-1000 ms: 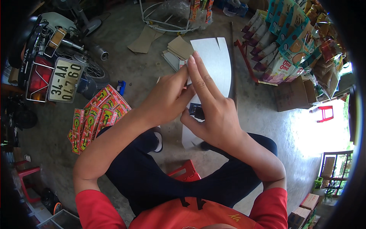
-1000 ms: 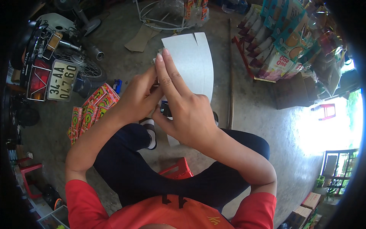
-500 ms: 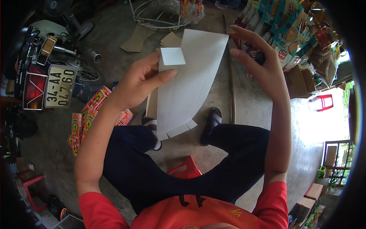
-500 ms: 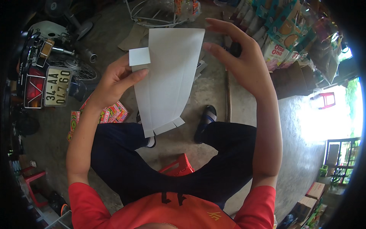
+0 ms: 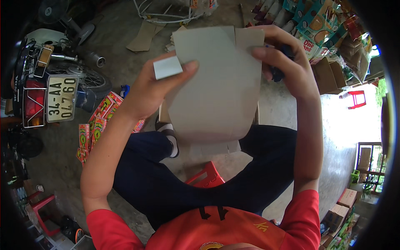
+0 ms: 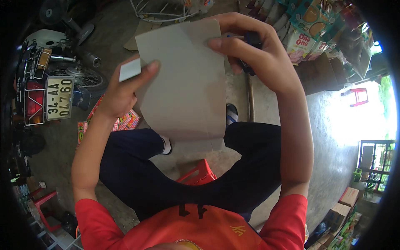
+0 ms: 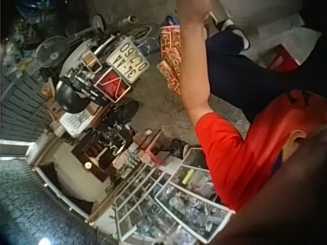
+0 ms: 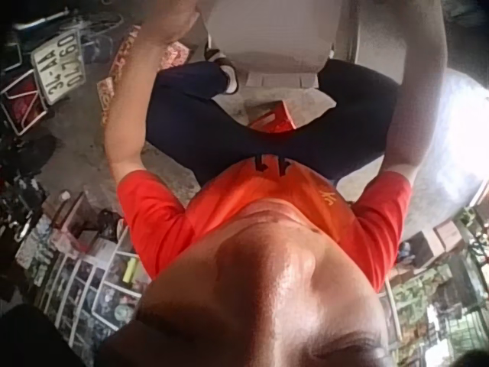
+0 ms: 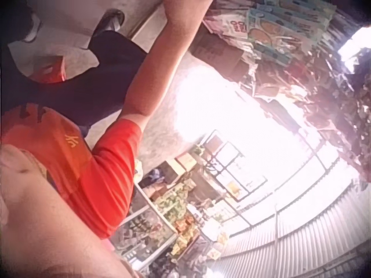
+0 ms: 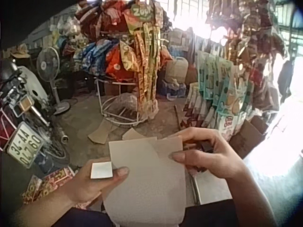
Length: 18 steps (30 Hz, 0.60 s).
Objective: The recorder is folding and stapling cardboard to assemble product boxes.
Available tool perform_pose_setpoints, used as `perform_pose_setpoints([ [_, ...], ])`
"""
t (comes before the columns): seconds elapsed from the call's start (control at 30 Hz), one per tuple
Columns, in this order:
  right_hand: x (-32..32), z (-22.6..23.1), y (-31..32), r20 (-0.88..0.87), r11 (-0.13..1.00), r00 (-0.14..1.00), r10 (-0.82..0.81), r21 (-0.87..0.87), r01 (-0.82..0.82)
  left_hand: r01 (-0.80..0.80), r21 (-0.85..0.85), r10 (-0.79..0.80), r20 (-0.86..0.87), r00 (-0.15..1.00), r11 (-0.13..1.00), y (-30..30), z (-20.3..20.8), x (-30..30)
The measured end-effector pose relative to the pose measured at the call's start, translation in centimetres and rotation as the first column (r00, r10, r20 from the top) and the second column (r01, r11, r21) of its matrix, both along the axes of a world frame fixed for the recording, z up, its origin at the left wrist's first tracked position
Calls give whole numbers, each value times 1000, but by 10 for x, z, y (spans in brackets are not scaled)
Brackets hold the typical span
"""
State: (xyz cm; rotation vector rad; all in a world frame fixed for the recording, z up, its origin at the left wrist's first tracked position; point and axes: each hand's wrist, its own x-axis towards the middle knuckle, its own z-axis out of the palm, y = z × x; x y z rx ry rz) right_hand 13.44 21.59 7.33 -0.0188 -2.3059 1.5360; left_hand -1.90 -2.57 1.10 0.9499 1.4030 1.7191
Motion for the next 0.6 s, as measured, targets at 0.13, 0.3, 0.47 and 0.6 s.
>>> perform_pose_setpoints([
  [0.13, 3, 3, 0, -5, 981, 990, 141, -134, -141, -20, 61, 12, 124, 992, 998, -5, 7, -2],
  [0.3, -8, -2, -7, 10, 884, 999, 31, -466, -22, -112, 49, 122, -361, 925, 993, -9, 13, 5],
  [0.47, -3, -5, 8, 392, 910, 910, 132, -412, 45, -91, 50, 104, -556, 824, 995, -17, -2, -12],
  [0.6, 1, -4, 2, 371, 965, 915, 161, -252, -68, -122, -14, 83, -658, 748, 992, -18, 1, -13],
])
